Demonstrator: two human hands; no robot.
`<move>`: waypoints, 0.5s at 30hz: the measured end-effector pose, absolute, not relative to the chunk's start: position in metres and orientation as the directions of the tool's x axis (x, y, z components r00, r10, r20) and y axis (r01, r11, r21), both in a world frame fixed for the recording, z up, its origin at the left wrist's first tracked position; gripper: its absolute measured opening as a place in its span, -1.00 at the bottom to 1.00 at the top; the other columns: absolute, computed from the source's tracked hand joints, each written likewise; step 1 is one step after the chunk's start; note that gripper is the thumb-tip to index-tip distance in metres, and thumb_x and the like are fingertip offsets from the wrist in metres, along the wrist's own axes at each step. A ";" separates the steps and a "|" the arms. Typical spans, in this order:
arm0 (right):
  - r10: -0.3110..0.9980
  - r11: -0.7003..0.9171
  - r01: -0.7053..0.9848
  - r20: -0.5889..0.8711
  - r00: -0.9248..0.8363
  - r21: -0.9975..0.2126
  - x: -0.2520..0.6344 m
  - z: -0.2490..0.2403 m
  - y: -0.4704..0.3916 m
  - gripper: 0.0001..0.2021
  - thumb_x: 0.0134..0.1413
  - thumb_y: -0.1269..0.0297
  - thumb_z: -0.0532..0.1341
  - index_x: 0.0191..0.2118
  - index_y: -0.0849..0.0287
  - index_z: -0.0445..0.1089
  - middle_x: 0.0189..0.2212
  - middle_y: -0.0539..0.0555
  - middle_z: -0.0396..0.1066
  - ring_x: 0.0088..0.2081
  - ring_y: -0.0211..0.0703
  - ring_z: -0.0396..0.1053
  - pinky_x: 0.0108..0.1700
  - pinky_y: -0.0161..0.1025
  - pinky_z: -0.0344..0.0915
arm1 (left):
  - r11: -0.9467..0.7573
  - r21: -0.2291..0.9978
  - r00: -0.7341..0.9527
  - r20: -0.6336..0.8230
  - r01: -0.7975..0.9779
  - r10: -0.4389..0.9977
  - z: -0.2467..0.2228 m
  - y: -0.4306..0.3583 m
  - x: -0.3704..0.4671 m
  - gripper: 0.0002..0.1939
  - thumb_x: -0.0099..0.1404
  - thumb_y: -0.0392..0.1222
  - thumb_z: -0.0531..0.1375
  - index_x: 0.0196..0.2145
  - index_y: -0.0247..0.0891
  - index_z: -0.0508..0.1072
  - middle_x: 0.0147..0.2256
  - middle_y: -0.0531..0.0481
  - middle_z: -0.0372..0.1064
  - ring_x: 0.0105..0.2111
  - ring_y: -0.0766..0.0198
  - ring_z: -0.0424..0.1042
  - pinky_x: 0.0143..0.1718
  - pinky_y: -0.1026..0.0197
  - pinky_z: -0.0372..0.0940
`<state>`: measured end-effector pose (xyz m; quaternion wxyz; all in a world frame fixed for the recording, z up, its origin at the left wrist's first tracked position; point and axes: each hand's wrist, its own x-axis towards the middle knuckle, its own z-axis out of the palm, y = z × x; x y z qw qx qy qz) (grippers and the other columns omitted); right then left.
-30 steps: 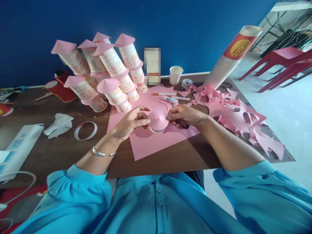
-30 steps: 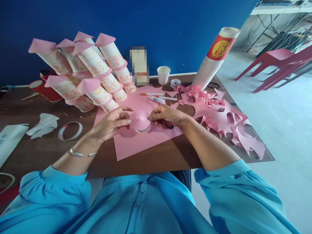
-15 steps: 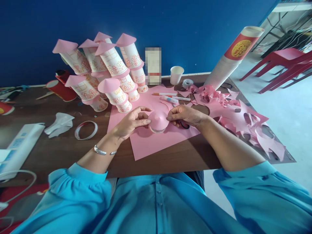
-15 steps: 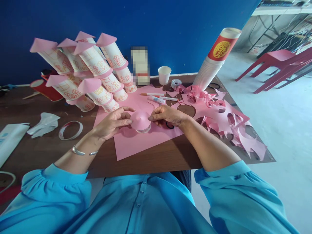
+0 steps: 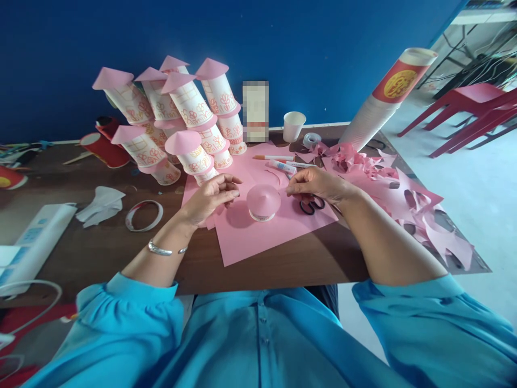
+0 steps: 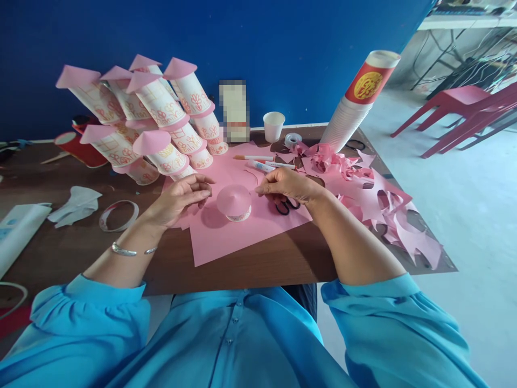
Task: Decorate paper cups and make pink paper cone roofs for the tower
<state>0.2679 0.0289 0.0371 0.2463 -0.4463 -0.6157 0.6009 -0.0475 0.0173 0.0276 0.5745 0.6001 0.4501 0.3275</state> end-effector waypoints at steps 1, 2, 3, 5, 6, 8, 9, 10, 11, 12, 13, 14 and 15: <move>0.877 -0.101 0.230 -0.195 -0.440 -0.968 0.270 0.037 0.030 -0.58 -0.09 -0.05 0.58 -0.48 0.22 0.53 -0.63 0.00 0.40 -0.64 -0.38 0.22 -0.62 -0.36 0.13 | -0.007 0.974 0.382 -0.082 0.225 0.921 0.027 0.018 -0.050 -0.50 0.17 0.00 0.44 0.01 -0.24 0.50 -0.23 -0.04 0.49 -0.31 0.26 0.42 -0.29 0.17 0.37; 0.903 -0.085 0.201 -0.161 -0.399 -0.976 0.271 0.036 0.031 -0.57 -0.09 -0.04 0.59 -0.49 0.22 0.51 -0.63 -0.01 0.39 -0.62 -0.37 0.22 -0.61 -0.35 0.12 | -0.086 0.953 0.397 -0.038 0.291 0.917 0.025 0.019 -0.051 -0.49 0.16 -0.02 0.44 0.03 -0.23 0.50 -0.17 -0.09 0.51 -0.24 0.21 0.44 -0.24 0.13 0.39; 0.921 -0.073 0.175 -0.134 -0.365 -0.982 0.271 0.035 0.032 -0.57 -0.10 -0.03 0.59 -0.50 0.22 0.49 -0.64 -0.01 0.38 -0.61 -0.37 0.22 -0.60 -0.35 0.11 | -0.170 0.919 0.421 0.004 0.356 0.907 0.023 0.019 -0.052 -0.46 0.15 -0.02 0.44 0.05 -0.22 0.50 -0.10 -0.13 0.53 -0.18 0.17 0.46 -0.19 0.10 0.41; 0.942 -0.059 0.143 -0.102 -0.321 -0.988 0.270 0.033 0.034 -0.57 -0.12 -0.02 0.60 -0.47 0.22 0.50 -0.63 -0.02 0.38 -0.61 -0.37 0.23 -0.59 -0.35 0.09 | -0.333 0.825 0.485 0.083 0.457 0.871 0.018 0.018 -0.050 -0.37 0.11 0.02 0.47 0.10 -0.20 0.49 0.04 -0.19 0.52 -0.06 0.06 0.47 -0.10 0.02 0.42; 0.945 -0.055 0.143 -0.098 -0.311 -0.988 0.269 0.031 0.034 -0.58 -0.12 -0.02 0.60 -0.44 0.23 0.52 -0.62 -0.02 0.39 -0.60 -0.37 0.23 -0.59 -0.35 0.09 | -0.406 0.772 0.515 0.119 0.490 0.849 0.015 0.017 -0.047 -0.32 0.09 0.05 0.49 0.12 -0.19 0.48 0.08 -0.20 0.50 0.00 0.01 0.46 -0.03 -0.03 0.42; 0.947 -0.058 0.157 -0.104 -0.304 -0.986 0.267 0.027 0.034 -0.58 -0.13 -0.03 0.59 -0.40 0.22 0.54 -0.60 -0.01 0.41 -0.60 -0.36 0.24 -0.59 -0.35 0.10 | -0.521 0.668 0.567 0.176 0.531 0.804 0.009 0.013 -0.040 -0.23 0.04 0.13 0.52 0.14 -0.17 0.47 0.13 -0.21 0.49 0.10 -0.10 0.44 0.14 -0.15 0.36; 0.946 -0.061 0.168 -0.111 -0.306 -0.984 0.266 0.026 0.034 -0.57 -0.13 -0.04 0.59 -0.38 0.22 0.55 -0.58 -0.01 0.43 -0.60 -0.36 0.25 -0.59 -0.35 0.11 | -0.556 0.628 0.585 0.189 0.545 0.788 0.006 0.011 -0.036 -0.18 0.01 0.17 0.54 0.15 -0.18 0.46 0.14 -0.21 0.49 0.14 -0.14 0.43 0.20 -0.20 0.31; 0.944 -0.063 0.177 -0.116 -0.308 -0.982 0.265 0.024 0.034 -0.57 -0.13 -0.05 0.59 -0.36 0.22 0.55 -0.57 0.00 0.44 -0.59 -0.35 0.26 -0.59 -0.35 0.12 | -0.570 0.601 0.593 0.189 0.561 0.783 0.003 0.009 -0.032 -0.13 -0.03 0.20 0.55 0.16 -0.18 0.44 0.15 -0.22 0.47 0.17 -0.17 0.41 0.24 -0.23 0.28; 0.944 -0.063 0.183 -0.118 -0.307 -0.981 0.264 0.023 0.034 -0.57 -0.14 -0.05 0.58 -0.35 0.22 0.55 -0.56 0.00 0.45 -0.58 -0.34 0.28 -0.59 -0.35 0.12 | -0.564 0.585 0.586 0.179 0.583 0.790 0.000 0.007 -0.028 -0.08 -0.06 0.22 0.56 0.18 -0.19 0.43 0.17 -0.23 0.46 0.19 -0.21 0.38 0.25 -0.25 0.27; 0.944 -0.062 0.188 -0.118 -0.307 -0.980 0.264 0.021 0.034 -0.56 -0.15 -0.05 0.58 -0.35 0.22 0.55 -0.55 0.01 0.45 -0.58 -0.33 0.29 -0.59 -0.35 0.11 | -0.548 0.573 0.570 0.164 0.609 0.805 -0.002 0.005 -0.025 -0.03 -0.09 0.23 0.57 0.20 -0.20 0.42 0.19 -0.24 0.44 0.20 -0.23 0.37 0.25 -0.27 0.27; 0.943 -0.060 0.194 -0.119 -0.310 -0.979 0.263 0.021 0.034 -0.56 -0.15 -0.06 0.58 -0.34 0.22 0.55 -0.54 0.01 0.46 -0.57 -0.33 0.29 -0.60 -0.36 0.10 | -0.527 0.565 0.549 0.150 0.635 0.822 -0.004 0.004 -0.022 -0.01 -0.10 0.23 0.57 0.21 -0.20 0.41 0.20 -0.24 0.43 0.21 -0.25 0.36 0.25 -0.28 0.27; 0.942 -0.057 0.198 -0.118 -0.313 -0.978 0.263 0.020 0.034 -0.56 -0.15 -0.06 0.58 -0.34 0.22 0.56 -0.54 0.01 0.46 -0.57 -0.33 0.29 -0.60 -0.36 0.09 | -0.510 0.559 0.529 0.144 0.654 0.836 -0.006 0.003 -0.020 -0.02 -0.09 0.22 0.56 0.21 -0.19 0.41 0.19 -0.23 0.44 0.20 -0.25 0.37 0.25 -0.28 0.27; 0.942 -0.054 0.201 -0.117 -0.315 -0.978 0.263 0.020 0.034 -0.55 -0.14 -0.06 0.58 -0.33 0.22 0.56 -0.53 0.01 0.46 -0.57 -0.34 0.29 -0.61 -0.36 0.08 | -0.501 0.558 0.516 0.147 0.662 0.844 -0.007 0.002 -0.018 -0.06 -0.06 0.21 0.55 0.20 -0.18 0.42 0.17 -0.22 0.46 0.19 -0.24 0.38 0.25 -0.28 0.27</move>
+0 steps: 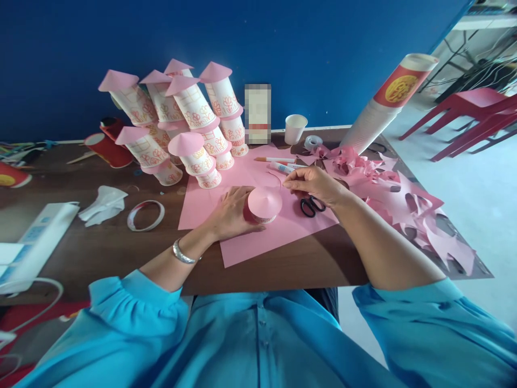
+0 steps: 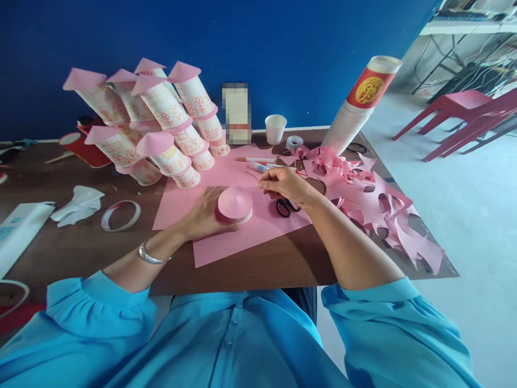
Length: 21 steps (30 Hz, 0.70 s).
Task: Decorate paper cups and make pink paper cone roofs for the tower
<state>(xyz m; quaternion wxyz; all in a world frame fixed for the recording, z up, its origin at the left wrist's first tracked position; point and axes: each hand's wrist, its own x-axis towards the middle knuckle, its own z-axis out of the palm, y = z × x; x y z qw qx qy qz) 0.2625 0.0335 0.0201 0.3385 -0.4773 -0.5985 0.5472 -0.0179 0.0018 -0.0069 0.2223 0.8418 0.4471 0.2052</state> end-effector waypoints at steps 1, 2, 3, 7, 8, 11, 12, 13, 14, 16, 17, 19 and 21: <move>0.943 -0.049 0.199 -0.110 -0.313 -0.979 0.262 0.021 0.033 -0.56 -0.13 -0.07 0.57 -0.33 0.21 0.56 -0.53 0.01 0.46 -0.57 -0.34 0.29 -0.60 -0.36 0.08 | -0.503 0.565 0.512 0.159 0.655 0.844 -0.007 0.001 -0.017 -0.12 -0.02 0.21 0.54 0.19 -0.17 0.43 0.14 -0.21 0.48 0.18 -0.23 0.40 0.24 -0.28 0.27; 0.948 -0.037 0.192 -0.095 -0.303 -0.981 0.261 0.022 0.033 -0.56 -0.11 -0.08 0.56 -0.33 0.21 0.56 -0.52 0.01 0.46 -0.55 -0.33 0.30 -0.59 -0.36 0.11 | -0.510 0.580 0.514 0.177 0.635 0.840 -0.007 0.001 -0.016 -0.18 0.02 0.21 0.52 0.16 -0.16 0.45 0.11 -0.20 0.50 0.16 -0.22 0.42 0.24 -0.27 0.27; 0.957 -0.017 0.183 -0.069 -0.282 -0.983 0.260 0.023 0.032 -0.57 -0.08 -0.08 0.55 -0.32 0.20 0.56 -0.50 0.02 0.47 -0.53 -0.31 0.33 -0.57 -0.34 0.16 | -0.517 0.603 0.518 0.194 0.607 0.833 -0.006 0.000 -0.016 -0.23 0.06 0.22 0.50 0.14 -0.17 0.47 0.10 -0.21 0.51 0.14 -0.21 0.44 0.23 -0.26 0.28; 0.975 0.167 0.150 0.140 -0.174 -0.975 0.252 0.031 0.023 -0.60 0.04 -0.12 0.50 -0.21 0.11 0.60 -0.23 0.11 0.61 -0.18 -0.09 0.54 -0.18 -0.15 0.51 | -0.459 0.745 0.497 0.198 0.484 0.845 0.004 -0.005 -0.015 -0.33 0.20 0.22 0.43 0.13 -0.21 0.46 0.10 -0.26 0.54 0.07 -0.15 0.52 0.12 -0.17 0.40; 0.964 0.226 0.144 0.200 -0.175 -0.963 0.249 0.033 0.020 -0.61 0.08 -0.13 0.48 -0.15 0.07 0.61 -0.11 0.12 0.62 -0.04 -0.02 0.54 -0.01 -0.05 0.53 | -0.440 0.775 0.490 0.196 0.454 0.850 0.007 -0.007 -0.014 -0.34 0.23 0.19 0.42 0.14 -0.22 0.45 0.10 -0.26 0.55 0.06 -0.13 0.54 0.10 -0.14 0.43; 0.910 0.372 0.135 0.333 -0.247 -0.918 0.241 0.038 0.007 -0.57 0.17 -0.18 0.42 0.03 -0.05 0.59 0.17 0.12 0.54 0.29 0.13 0.40 0.33 0.22 0.35 | -0.434 0.811 0.489 0.216 0.392 0.845 0.013 -0.013 -0.010 -0.33 0.24 0.11 0.43 0.19 -0.24 0.41 0.12 -0.25 0.55 0.08 -0.10 0.55 0.12 -0.11 0.44; 0.891 0.408 0.135 0.361 -0.275 -0.903 0.238 0.040 0.003 -0.55 0.19 -0.20 0.40 0.08 -0.08 0.58 0.22 0.11 0.51 0.33 0.15 0.36 0.37 0.25 0.30 | -0.440 0.814 0.491 0.226 0.380 0.841 0.014 -0.014 -0.009 -0.32 0.23 0.09 0.43 0.20 -0.23 0.40 0.13 -0.25 0.54 0.10 -0.11 0.53 0.15 -0.11 0.43; 0.871 0.440 0.135 0.386 -0.304 -0.888 0.236 0.041 -0.002 -0.53 0.20 -0.21 0.39 0.11 -0.10 0.57 0.26 0.10 0.48 0.37 0.16 0.33 0.40 0.27 0.26 | -0.445 0.817 0.494 0.234 0.368 0.838 0.015 -0.015 -0.008 -0.32 0.22 0.07 0.44 0.20 -0.23 0.40 0.14 -0.24 0.53 0.12 -0.11 0.52 0.16 -0.12 0.42; 0.851 0.471 0.136 0.408 -0.330 -0.872 0.233 0.043 -0.005 -0.52 0.21 -0.22 0.37 0.13 -0.12 0.57 0.28 0.09 0.46 0.39 0.17 0.30 0.42 0.28 0.23 | -0.448 0.820 0.497 0.241 0.355 0.834 0.015 -0.015 -0.007 -0.34 0.23 0.07 0.44 0.19 -0.22 0.41 0.14 -0.24 0.51 0.13 -0.11 0.51 0.17 -0.12 0.42; 0.811 0.528 0.139 0.448 -0.377 -0.838 0.229 0.047 -0.011 -0.52 0.22 -0.22 0.36 0.17 -0.17 0.56 0.30 0.07 0.44 0.43 0.18 0.25 0.45 0.29 0.19 | -0.461 0.821 0.494 0.264 0.336 0.829 0.013 -0.015 -0.006 -0.40 0.22 0.06 0.45 0.12 -0.20 0.45 0.11 -0.22 0.49 0.12 -0.09 0.49 0.17 -0.12 0.41; 0.793 0.552 0.140 0.465 -0.394 -0.822 0.227 0.048 -0.013 -0.52 0.22 -0.22 0.36 0.17 -0.19 0.55 0.30 0.05 0.45 0.44 0.18 0.24 0.46 0.29 0.17 | -0.466 0.819 0.488 0.272 0.335 0.829 0.012 -0.015 -0.006 -0.43 0.21 0.06 0.46 0.09 -0.19 0.47 0.08 -0.20 0.48 0.10 -0.07 0.48 0.15 -0.12 0.42; 0.769 0.585 0.148 0.487 -0.413 -0.797 0.224 0.050 -0.015 -0.53 0.23 -0.21 0.36 0.18 -0.22 0.55 0.30 0.02 0.45 0.46 0.17 0.20 0.49 0.28 0.12 | -0.461 0.816 0.470 0.274 0.347 0.839 0.010 -0.015 -0.006 -0.46 0.19 0.06 0.48 0.04 -0.18 0.47 0.00 -0.16 0.46 0.04 -0.03 0.47 0.09 -0.10 0.43; 0.767 0.590 0.166 0.485 -0.420 -0.790 0.222 0.051 -0.017 -0.54 0.22 -0.19 0.37 0.17 -0.21 0.56 0.31 0.00 0.45 0.48 0.16 0.17 0.51 0.27 0.08 | -0.439 0.825 0.452 0.259 0.357 0.854 0.009 -0.015 -0.005 -0.45 0.17 0.05 0.50 0.01 -0.18 0.46 -0.06 -0.15 0.44 -0.03 -0.01 0.46 0.03 -0.09 0.44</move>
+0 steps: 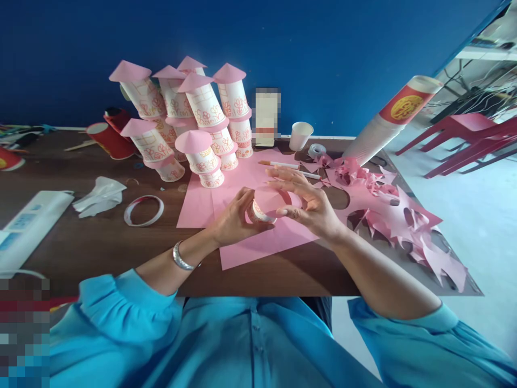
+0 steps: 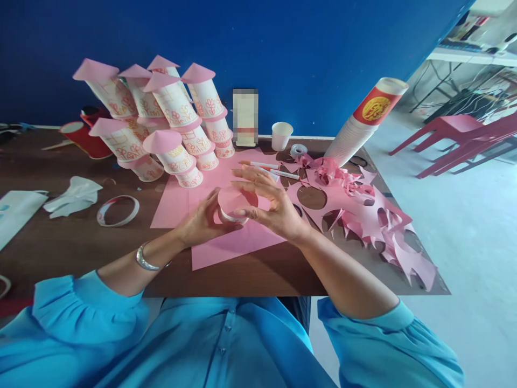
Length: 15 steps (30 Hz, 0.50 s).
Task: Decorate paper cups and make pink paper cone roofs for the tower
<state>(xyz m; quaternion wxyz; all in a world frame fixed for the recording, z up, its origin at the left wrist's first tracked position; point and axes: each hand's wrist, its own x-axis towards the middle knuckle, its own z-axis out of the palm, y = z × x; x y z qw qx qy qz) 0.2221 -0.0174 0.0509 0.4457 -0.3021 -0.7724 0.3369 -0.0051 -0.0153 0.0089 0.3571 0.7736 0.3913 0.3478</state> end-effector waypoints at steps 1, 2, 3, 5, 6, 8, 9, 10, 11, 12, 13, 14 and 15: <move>0.775 0.582 0.179 0.473 -0.419 -0.793 0.221 0.051 -0.018 -0.54 0.22 -0.18 0.38 0.17 -0.20 0.57 0.31 0.00 0.44 0.48 0.16 0.15 0.52 0.27 0.07 | -0.421 0.835 0.446 0.245 0.353 0.861 0.008 -0.016 -0.004 -0.44 0.16 0.05 0.51 0.01 -0.19 0.45 -0.07 -0.15 0.43 -0.05 0.00 0.46 0.01 -0.09 0.44; 0.786 0.567 0.193 0.457 -0.416 -0.801 0.221 0.050 -0.019 -0.54 0.21 -0.18 0.39 0.16 -0.19 0.57 0.32 0.00 0.44 0.49 0.17 0.13 0.52 0.27 0.05 | -0.404 0.849 0.443 0.234 0.340 0.866 0.007 -0.016 -0.003 -0.43 0.15 0.05 0.51 0.01 -0.19 0.44 -0.06 -0.16 0.43 -0.05 0.00 0.45 0.01 -0.08 0.44; 0.798 0.550 0.203 0.438 -0.414 -0.810 0.220 0.049 -0.020 -0.54 0.21 -0.17 0.39 0.16 -0.17 0.58 0.33 0.00 0.43 0.50 0.17 0.12 0.53 0.28 0.04 | -0.386 0.865 0.440 0.226 0.319 0.869 0.007 -0.017 -0.002 -0.42 0.15 0.04 0.51 0.02 -0.20 0.43 -0.04 -0.17 0.43 -0.05 0.00 0.45 0.01 -0.08 0.44; 0.816 0.520 0.212 0.408 -0.410 -0.827 0.219 0.047 -0.022 -0.56 0.22 -0.14 0.40 0.15 -0.17 0.58 0.33 -0.01 0.43 0.50 0.18 0.11 0.53 0.30 0.02 | -0.342 0.903 0.440 0.204 0.260 0.874 0.005 -0.018 0.000 -0.38 0.15 0.03 0.51 0.05 -0.19 0.40 -0.01 -0.18 0.45 -0.02 0.00 0.46 0.02 -0.07 0.44; 0.818 0.515 0.209 0.403 -0.411 -0.831 0.218 0.047 -0.023 -0.57 0.22 -0.12 0.40 0.16 -0.18 0.57 0.33 -0.02 0.43 0.50 0.17 0.12 0.53 0.30 0.02 | -0.311 0.922 0.445 0.186 0.228 0.876 0.005 -0.019 0.001 -0.36 0.16 0.03 0.51 0.08 -0.19 0.39 -0.01 -0.18 0.47 -0.02 0.00 0.48 0.02 -0.07 0.44; 0.810 0.523 0.199 0.411 -0.419 -0.829 0.217 0.046 -0.024 -0.58 0.22 -0.07 0.42 0.16 -0.19 0.57 0.32 -0.02 0.45 0.49 0.16 0.13 0.53 0.29 0.02 | -0.247 0.951 0.457 0.138 0.188 0.879 0.004 -0.019 0.003 -0.33 0.16 0.02 0.50 0.12 -0.20 0.37 -0.06 -0.16 0.50 -0.06 0.01 0.51 -0.03 -0.05 0.46; 0.804 0.532 0.195 0.419 -0.422 -0.824 0.217 0.046 -0.024 -0.58 0.22 -0.03 0.43 0.17 -0.18 0.56 0.31 -0.01 0.46 0.49 0.15 0.14 0.53 0.28 0.03 | -0.223 0.958 0.461 0.117 0.181 0.880 0.004 -0.019 0.003 -0.32 0.15 0.02 0.51 0.12 -0.20 0.37 -0.09 -0.15 0.52 -0.08 0.01 0.52 -0.05 -0.05 0.47; 0.799 0.540 0.197 0.425 -0.425 -0.818 0.216 0.046 -0.025 -0.57 0.22 0.00 0.44 0.18 -0.18 0.55 0.29 -0.01 0.47 0.49 0.14 0.15 0.53 0.28 0.03 | -0.211 0.961 0.460 0.107 0.180 0.881 0.004 -0.019 0.003 -0.31 0.14 0.02 0.51 0.12 -0.20 0.37 -0.12 -0.13 0.52 -0.09 0.01 0.53 -0.05 -0.05 0.47; 0.797 0.545 0.205 0.427 -0.426 -0.813 0.216 0.047 -0.026 -0.57 0.23 0.04 0.44 0.19 -0.17 0.55 0.29 0.00 0.48 0.48 0.13 0.15 0.53 0.27 0.02 | -0.211 0.960 0.457 0.107 0.183 0.883 0.004 -0.019 0.004 -0.32 0.13 0.02 0.52 0.12 -0.20 0.38 -0.13 -0.12 0.52 -0.09 0.01 0.53 -0.05 -0.06 0.47; 0.798 0.549 0.219 0.427 -0.426 -0.807 0.215 0.048 -0.026 -0.57 0.23 0.06 0.44 0.20 -0.17 0.54 0.28 0.00 0.49 0.48 0.13 0.16 0.53 0.28 0.02 | -0.217 0.958 0.448 0.115 0.185 0.887 0.004 -0.019 0.004 -0.32 0.12 0.02 0.52 0.11 -0.19 0.39 -0.14 -0.11 0.52 -0.09 0.00 0.53 -0.04 -0.07 0.47; 0.800 0.550 0.236 0.424 -0.425 -0.801 0.215 0.048 -0.027 -0.57 0.24 0.08 0.44 0.21 -0.17 0.54 0.28 -0.01 0.49 0.48 0.14 0.16 0.53 0.29 0.02 | -0.226 0.956 0.437 0.126 0.185 0.890 0.004 -0.019 0.004 -0.33 0.12 0.02 0.52 0.10 -0.19 0.40 -0.15 -0.11 0.52 -0.08 -0.01 0.52 -0.03 -0.08 0.47; 0.802 0.551 0.252 0.420 -0.424 -0.796 0.214 0.049 -0.028 -0.57 0.24 0.09 0.44 0.21 -0.17 0.53 0.27 -0.01 0.49 0.48 0.14 0.17 0.53 0.30 0.02 | -0.232 0.955 0.429 0.135 0.183 0.893 0.003 -0.019 0.004 -0.33 0.11 0.01 0.52 0.09 -0.19 0.41 -0.14 -0.11 0.52 -0.08 -0.01 0.52 -0.03 -0.08 0.47; 0.803 0.552 0.265 0.419 -0.424 -0.791 0.214 0.050 -0.029 -0.57 0.25 0.10 0.43 0.21 -0.17 0.53 0.27 -0.01 0.50 0.48 0.15 0.17 0.52 0.31 0.03 | -0.235 0.955 0.423 0.140 0.181 0.895 0.003 -0.019 0.004 -0.34 0.11 0.01 0.53 0.09 -0.19 0.41 -0.13 -0.12 0.52 -0.07 -0.01 0.53 -0.03 -0.08 0.47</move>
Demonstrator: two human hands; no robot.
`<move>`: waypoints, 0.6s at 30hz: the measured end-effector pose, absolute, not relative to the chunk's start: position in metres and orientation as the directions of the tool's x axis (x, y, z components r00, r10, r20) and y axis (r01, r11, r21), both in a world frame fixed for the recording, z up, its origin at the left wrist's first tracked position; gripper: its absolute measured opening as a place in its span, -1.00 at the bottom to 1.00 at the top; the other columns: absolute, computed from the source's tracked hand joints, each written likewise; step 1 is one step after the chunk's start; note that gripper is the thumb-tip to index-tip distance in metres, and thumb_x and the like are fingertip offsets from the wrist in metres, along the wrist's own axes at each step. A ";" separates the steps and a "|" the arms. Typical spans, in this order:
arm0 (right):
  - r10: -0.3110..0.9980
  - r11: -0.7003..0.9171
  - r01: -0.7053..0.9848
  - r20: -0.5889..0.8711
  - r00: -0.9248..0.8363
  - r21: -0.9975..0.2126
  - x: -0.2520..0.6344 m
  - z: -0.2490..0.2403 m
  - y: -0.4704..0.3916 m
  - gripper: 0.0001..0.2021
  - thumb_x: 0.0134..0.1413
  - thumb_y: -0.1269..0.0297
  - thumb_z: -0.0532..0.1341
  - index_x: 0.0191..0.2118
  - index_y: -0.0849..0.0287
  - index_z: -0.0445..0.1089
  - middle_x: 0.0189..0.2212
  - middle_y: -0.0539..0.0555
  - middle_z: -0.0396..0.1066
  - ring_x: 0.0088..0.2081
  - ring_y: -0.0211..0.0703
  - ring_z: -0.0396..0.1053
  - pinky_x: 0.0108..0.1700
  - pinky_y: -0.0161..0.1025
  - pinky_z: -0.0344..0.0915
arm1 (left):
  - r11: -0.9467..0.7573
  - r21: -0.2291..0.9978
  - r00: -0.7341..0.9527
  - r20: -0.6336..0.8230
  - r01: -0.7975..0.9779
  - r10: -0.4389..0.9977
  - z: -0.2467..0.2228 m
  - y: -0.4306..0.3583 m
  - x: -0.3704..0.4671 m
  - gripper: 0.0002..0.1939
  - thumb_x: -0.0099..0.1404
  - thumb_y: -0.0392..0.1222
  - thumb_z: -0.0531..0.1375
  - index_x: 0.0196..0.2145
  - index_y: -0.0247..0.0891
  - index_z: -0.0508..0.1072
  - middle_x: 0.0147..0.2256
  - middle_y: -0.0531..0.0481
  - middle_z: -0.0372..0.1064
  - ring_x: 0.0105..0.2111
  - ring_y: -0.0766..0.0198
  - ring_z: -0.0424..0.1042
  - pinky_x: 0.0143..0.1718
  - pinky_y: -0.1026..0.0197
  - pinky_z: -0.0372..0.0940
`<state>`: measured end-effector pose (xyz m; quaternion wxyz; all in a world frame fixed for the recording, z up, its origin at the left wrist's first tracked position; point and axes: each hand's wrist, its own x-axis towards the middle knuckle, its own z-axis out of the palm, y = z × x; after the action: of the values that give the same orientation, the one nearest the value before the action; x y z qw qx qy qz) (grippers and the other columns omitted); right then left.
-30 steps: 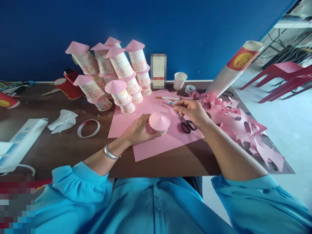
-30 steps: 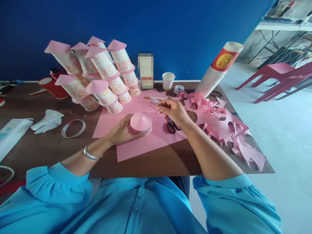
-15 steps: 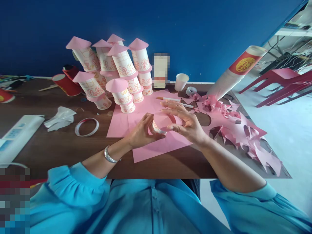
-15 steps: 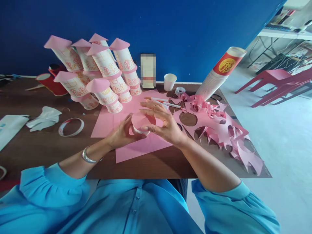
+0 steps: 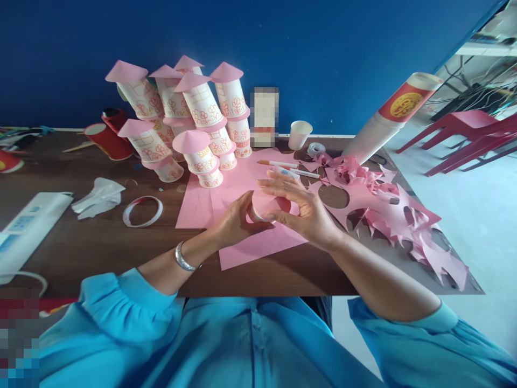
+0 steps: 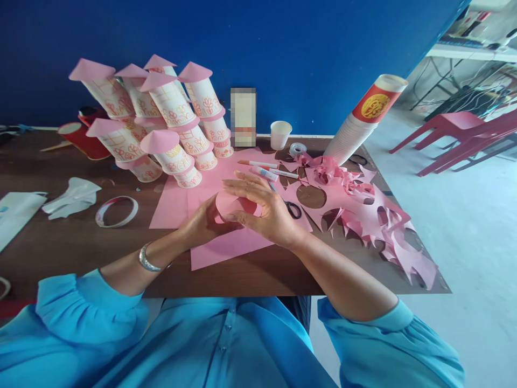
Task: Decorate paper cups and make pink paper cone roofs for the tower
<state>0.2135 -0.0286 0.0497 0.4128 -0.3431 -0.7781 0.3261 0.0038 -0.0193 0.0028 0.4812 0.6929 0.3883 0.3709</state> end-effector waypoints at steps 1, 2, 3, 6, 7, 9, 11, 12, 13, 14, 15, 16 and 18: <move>0.804 0.554 0.274 0.419 -0.423 -0.786 0.213 0.050 -0.029 -0.57 0.25 0.10 0.43 0.21 -0.17 0.53 0.27 -0.01 0.50 0.47 0.16 0.18 0.52 0.32 0.04 | -0.236 0.955 0.419 0.143 0.179 0.896 0.002 -0.019 0.004 -0.35 0.12 0.01 0.53 0.08 -0.20 0.42 -0.12 -0.14 0.52 -0.07 -0.01 0.53 -0.03 -0.07 0.47; 0.803 0.557 0.280 0.420 -0.423 -0.782 0.212 0.051 -0.030 -0.58 0.26 0.11 0.43 0.21 -0.17 0.53 0.26 -0.01 0.51 0.47 0.16 0.19 0.52 0.32 0.05 | -0.236 0.956 0.417 0.144 0.177 0.898 0.002 -0.020 0.004 -0.36 0.12 0.01 0.53 0.07 -0.20 0.42 -0.10 -0.15 0.52 -0.08 -0.01 0.54 -0.04 -0.06 0.48; 0.801 0.561 0.282 0.424 -0.424 -0.778 0.212 0.051 -0.031 -0.58 0.26 0.11 0.42 0.21 -0.16 0.53 0.26 0.00 0.51 0.46 0.16 0.20 0.52 0.31 0.05 | -0.235 0.956 0.415 0.144 0.178 0.899 0.001 -0.020 0.003 -0.36 0.11 0.01 0.53 0.06 -0.20 0.43 -0.09 -0.16 0.52 -0.07 -0.01 0.54 -0.05 -0.05 0.48; 0.792 0.572 0.277 0.432 -0.431 -0.772 0.211 0.053 -0.032 -0.59 0.28 0.07 0.40 0.22 -0.13 0.53 0.27 0.03 0.50 0.46 0.13 0.21 0.53 0.27 0.04 | -0.241 0.952 0.420 0.144 0.188 0.896 0.000 -0.019 0.003 -0.36 0.10 0.00 0.54 0.05 -0.21 0.43 -0.07 -0.18 0.52 -0.06 -0.02 0.54 -0.03 -0.07 0.47; 0.796 0.567 0.268 0.433 -0.423 -0.779 0.211 0.053 -0.032 -0.57 0.29 0.03 0.39 0.23 -0.12 0.52 0.28 0.04 0.49 0.46 0.13 0.20 0.53 0.26 0.05 | -0.234 0.955 0.425 0.137 0.185 0.895 0.000 -0.019 0.003 -0.35 0.10 0.00 0.54 0.06 -0.21 0.43 -0.06 -0.18 0.53 -0.06 -0.03 0.53 -0.02 -0.08 0.47; 0.825 0.531 0.236 0.433 -0.363 -0.814 0.214 0.052 -0.031 -0.51 0.31 -0.07 0.35 0.27 -0.09 0.48 0.32 0.07 0.44 0.46 0.15 0.21 0.52 0.26 0.08 | -0.201 0.968 0.414 0.124 0.147 0.902 -0.001 -0.018 0.002 -0.33 0.10 0.03 0.54 0.08 -0.21 0.43 -0.04 -0.18 0.53 -0.04 -0.04 0.53 -0.01 -0.09 0.47; 0.873 0.470 0.190 0.422 -0.246 -0.862 0.217 0.049 -0.027 -0.49 0.34 -0.12 0.29 0.30 -0.06 0.42 0.33 0.11 0.42 0.43 0.14 0.26 0.49 0.24 0.14 | -0.168 0.981 0.373 0.122 0.092 0.920 -0.001 -0.017 0.002 -0.28 0.10 0.06 0.54 0.11 -0.22 0.42 -0.01 -0.20 0.51 0.02 -0.06 0.51 0.02 -0.09 0.47; 0.895 0.435 0.169 0.405 -0.187 -0.884 0.219 0.046 -0.024 -0.50 0.36 -0.10 0.27 0.30 -0.06 0.41 0.32 0.12 0.43 0.41 0.12 0.29 0.47 0.21 0.18 | -0.165 0.984 0.342 0.133 0.065 0.930 -0.001 -0.016 0.002 -0.26 0.09 0.07 0.54 0.13 -0.23 0.42 0.01 -0.20 0.50 0.05 -0.06 0.49 0.05 -0.09 0.46; 0.914 0.400 0.153 0.380 -0.144 -0.904 0.221 0.043 -0.021 -0.52 0.37 -0.07 0.27 0.30 -0.05 0.40 0.29 0.13 0.45 0.38 0.09 0.32 0.45 0.18 0.23 | -0.170 0.985 0.312 0.148 0.043 0.938 -0.001 -0.015 0.002 -0.24 0.09 0.08 0.54 0.14 -0.23 0.41 0.03 -0.21 0.48 0.09 -0.06 0.47 0.08 -0.09 0.45; 0.929 0.365 0.140 0.349 -0.126 -0.920 0.221 0.039 -0.018 -0.54 0.36 -0.02 0.28 0.28 -0.05 0.40 0.27 0.13 0.47 0.35 0.07 0.35 0.42 0.15 0.27 | -0.178 0.984 0.286 0.164 0.024 0.944 -0.001 -0.015 0.002 -0.23 0.08 0.09 0.54 0.15 -0.22 0.41 0.04 -0.21 0.46 0.11 -0.06 0.45 0.11 -0.10 0.44; 0.938 0.334 0.127 0.316 -0.138 -0.934 0.222 0.036 -0.016 -0.56 0.35 0.03 0.28 0.26 -0.04 0.40 0.25 0.14 0.48 0.33 0.05 0.38 0.39 0.13 0.31 | -0.185 0.983 0.268 0.175 0.010 0.947 -0.001 -0.014 0.002 -0.22 0.08 0.10 0.54 0.16 -0.21 0.41 0.06 -0.20 0.45 0.12 -0.05 0.44 0.12 -0.10 0.43; 0.942 0.307 0.115 0.285 -0.179 -0.945 0.221 0.033 -0.014 -0.58 0.32 0.09 0.29 0.25 -0.04 0.40 0.24 0.14 0.48 0.31 0.05 0.40 0.37 0.12 0.34 | -0.188 0.982 0.252 0.182 -0.002 0.950 -0.001 -0.014 0.002 -0.23 0.08 0.11 0.54 0.16 -0.20 0.41 0.08 -0.20 0.43 0.13 -0.04 0.44 0.13 -0.09 0.43; 0.920 0.281 0.100 0.238 -0.311 -0.954 0.217 0.027 -0.013 -0.53 0.25 0.21 0.28 0.26 -0.06 0.37 0.27 0.13 0.45 0.30 0.05 0.40 0.35 0.11 0.36 | -0.189 0.982 0.231 0.184 0.002 0.955 -0.001 -0.014 0.001 -0.25 0.10 0.13 0.53 0.15 -0.18 0.42 0.11 -0.20 0.41 0.14 -0.04 0.42 0.13 -0.09 0.44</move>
<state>0.2173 -0.0131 0.0272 0.4445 -0.3833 -0.6655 0.4611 0.0010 -0.0135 -0.0013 0.4990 0.6054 0.3953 0.4778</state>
